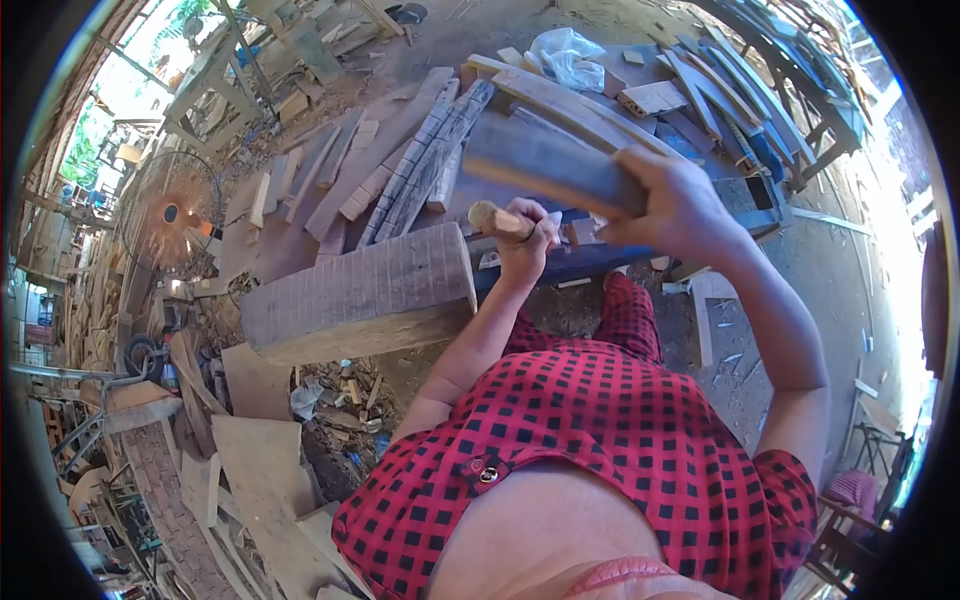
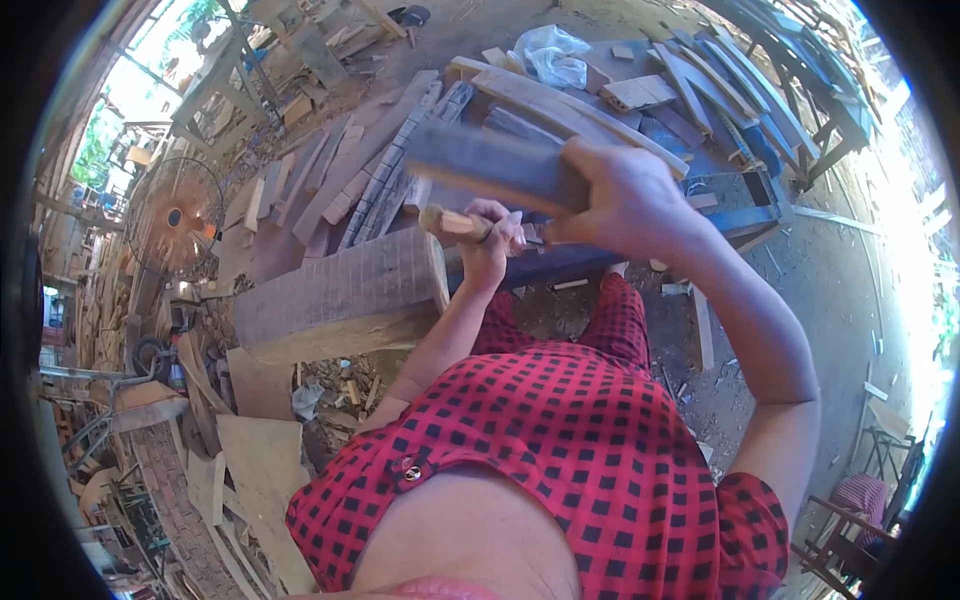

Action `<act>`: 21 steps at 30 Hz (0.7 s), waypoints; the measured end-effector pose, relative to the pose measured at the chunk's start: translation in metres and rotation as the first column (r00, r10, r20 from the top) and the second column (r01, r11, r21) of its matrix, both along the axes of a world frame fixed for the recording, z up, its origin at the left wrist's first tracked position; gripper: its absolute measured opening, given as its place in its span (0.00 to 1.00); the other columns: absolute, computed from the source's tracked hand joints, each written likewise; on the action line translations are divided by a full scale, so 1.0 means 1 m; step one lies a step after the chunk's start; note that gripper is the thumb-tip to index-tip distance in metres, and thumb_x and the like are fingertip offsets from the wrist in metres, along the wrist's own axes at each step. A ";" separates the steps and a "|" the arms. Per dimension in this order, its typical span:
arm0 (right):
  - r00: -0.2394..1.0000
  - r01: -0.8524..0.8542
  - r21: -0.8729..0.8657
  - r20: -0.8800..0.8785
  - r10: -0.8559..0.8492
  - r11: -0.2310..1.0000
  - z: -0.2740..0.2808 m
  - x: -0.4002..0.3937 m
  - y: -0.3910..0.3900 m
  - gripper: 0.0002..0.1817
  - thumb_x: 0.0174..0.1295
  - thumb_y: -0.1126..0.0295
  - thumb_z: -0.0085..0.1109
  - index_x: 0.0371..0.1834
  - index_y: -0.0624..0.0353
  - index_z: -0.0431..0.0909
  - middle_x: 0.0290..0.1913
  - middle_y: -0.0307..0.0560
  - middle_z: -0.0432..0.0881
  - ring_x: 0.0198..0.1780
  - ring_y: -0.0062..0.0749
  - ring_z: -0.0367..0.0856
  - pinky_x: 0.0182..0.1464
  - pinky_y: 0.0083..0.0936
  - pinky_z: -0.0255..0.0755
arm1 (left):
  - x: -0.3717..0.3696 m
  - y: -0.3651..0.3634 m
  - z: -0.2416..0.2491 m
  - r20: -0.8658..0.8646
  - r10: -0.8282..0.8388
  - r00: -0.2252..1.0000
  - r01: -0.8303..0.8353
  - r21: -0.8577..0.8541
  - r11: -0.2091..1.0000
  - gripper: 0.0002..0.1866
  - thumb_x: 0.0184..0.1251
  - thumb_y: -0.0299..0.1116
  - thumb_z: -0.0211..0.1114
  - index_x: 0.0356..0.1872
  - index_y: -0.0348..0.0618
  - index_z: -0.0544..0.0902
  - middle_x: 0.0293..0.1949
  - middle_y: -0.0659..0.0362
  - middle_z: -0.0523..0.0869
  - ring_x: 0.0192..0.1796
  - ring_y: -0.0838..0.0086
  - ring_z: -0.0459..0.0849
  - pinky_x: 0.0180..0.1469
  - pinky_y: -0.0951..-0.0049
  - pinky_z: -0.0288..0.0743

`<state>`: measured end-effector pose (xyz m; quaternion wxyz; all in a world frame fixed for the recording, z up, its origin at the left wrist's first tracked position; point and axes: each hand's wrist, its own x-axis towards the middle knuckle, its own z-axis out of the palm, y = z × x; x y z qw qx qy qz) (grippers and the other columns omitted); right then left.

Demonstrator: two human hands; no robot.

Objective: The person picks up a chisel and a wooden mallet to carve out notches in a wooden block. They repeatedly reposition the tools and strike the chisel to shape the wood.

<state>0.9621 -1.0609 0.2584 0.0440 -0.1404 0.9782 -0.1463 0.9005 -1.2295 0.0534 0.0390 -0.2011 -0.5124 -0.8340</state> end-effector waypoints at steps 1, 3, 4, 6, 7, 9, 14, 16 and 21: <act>0.989 0.142 -0.360 0.100 -0.114 0.922 -0.001 0.006 0.005 0.29 0.42 0.63 0.72 0.49 0.62 0.73 0.31 0.39 0.78 0.33 0.24 0.77 0.35 0.26 0.70 | 0.001 0.002 0.004 0.020 0.020 1.000 -0.020 -0.014 1.000 0.09 0.59 0.23 0.65 0.29 0.42 0.71 0.22 0.65 0.75 0.21 0.84 0.75 0.24 0.82 0.71; 0.970 0.240 -0.796 0.173 -0.170 0.556 -0.025 0.014 0.019 0.27 0.44 0.64 0.71 0.48 0.62 0.74 0.30 0.40 0.78 0.31 0.23 0.76 0.34 0.26 0.71 | 0.000 0.004 0.012 0.054 0.010 0.998 -0.009 -0.033 0.999 0.09 0.58 0.23 0.65 0.28 0.43 0.72 0.21 0.65 0.75 0.21 0.84 0.75 0.23 0.82 0.71; 0.969 0.245 -0.795 0.178 -0.171 0.555 -0.050 0.019 0.025 0.27 0.44 0.64 0.71 0.48 0.62 0.74 0.30 0.40 0.78 0.31 0.23 0.76 0.34 0.26 0.71 | 0.000 0.007 0.018 0.081 -0.004 0.997 0.008 -0.050 0.999 0.09 0.58 0.23 0.65 0.27 0.43 0.72 0.21 0.65 0.74 0.21 0.83 0.75 0.23 0.82 0.71; 0.922 0.306 -0.866 0.165 -0.350 0.396 -0.100 0.031 0.035 0.26 0.45 0.63 0.71 0.47 0.63 0.75 0.32 0.42 0.79 0.32 0.24 0.77 0.35 0.24 0.71 | -0.003 0.012 0.025 0.115 -0.013 0.993 0.015 -0.014 1.000 0.10 0.57 0.23 0.66 0.25 0.43 0.72 0.21 0.65 0.74 0.20 0.83 0.74 0.22 0.83 0.70; 0.882 0.451 -0.774 0.308 -0.358 0.445 -0.119 0.039 0.044 0.26 0.46 0.63 0.71 0.46 0.65 0.75 0.34 0.44 0.80 0.34 0.25 0.78 0.37 0.25 0.72 | -0.007 0.013 0.024 0.116 0.007 0.993 -0.007 -0.001 1.000 0.10 0.57 0.22 0.65 0.27 0.43 0.70 0.20 0.64 0.74 0.19 0.81 0.74 0.23 0.81 0.70; 0.814 0.580 -0.653 0.443 -0.376 0.487 -0.155 0.051 0.051 0.26 0.46 0.62 0.71 0.46 0.66 0.76 0.36 0.46 0.81 0.36 0.25 0.78 0.39 0.25 0.72 | -0.016 0.015 0.021 0.147 0.001 0.989 -0.013 0.081 0.997 0.11 0.57 0.21 0.64 0.29 0.42 0.69 0.18 0.62 0.72 0.18 0.78 0.74 0.22 0.78 0.70; 0.785 0.619 -0.653 0.530 -0.319 0.437 -0.206 0.062 0.051 0.28 0.50 0.62 0.70 0.50 0.68 0.74 0.40 0.46 0.81 0.41 0.26 0.78 0.46 0.24 0.71 | -0.018 0.022 0.043 0.167 -0.002 0.986 -0.019 0.124 0.992 0.11 0.57 0.21 0.64 0.29 0.43 0.69 0.17 0.62 0.71 0.17 0.78 0.73 0.21 0.78 0.69; 0.773 0.633 -0.652 0.563 -0.293 0.418 -0.210 0.060 0.056 0.28 0.50 0.61 0.70 0.49 0.68 0.74 0.39 0.47 0.81 0.40 0.26 0.78 0.46 0.25 0.71 | -0.018 0.029 0.042 0.131 -0.025 0.991 0.015 0.080 0.997 0.10 0.57 0.21 0.65 0.29 0.43 0.70 0.18 0.63 0.72 0.17 0.79 0.73 0.20 0.79 0.68; 0.798 0.595 -0.598 0.516 -0.311 0.536 -0.204 0.057 0.058 0.28 0.49 0.60 0.71 0.48 0.68 0.74 0.38 0.48 0.81 0.40 0.27 0.78 0.46 0.25 0.70 | -0.014 0.040 0.047 0.114 -0.018 0.993 0.027 -0.085 0.996 0.10 0.57 0.23 0.66 0.25 0.44 0.72 0.18 0.65 0.73 0.16 0.82 0.73 0.20 0.81 0.66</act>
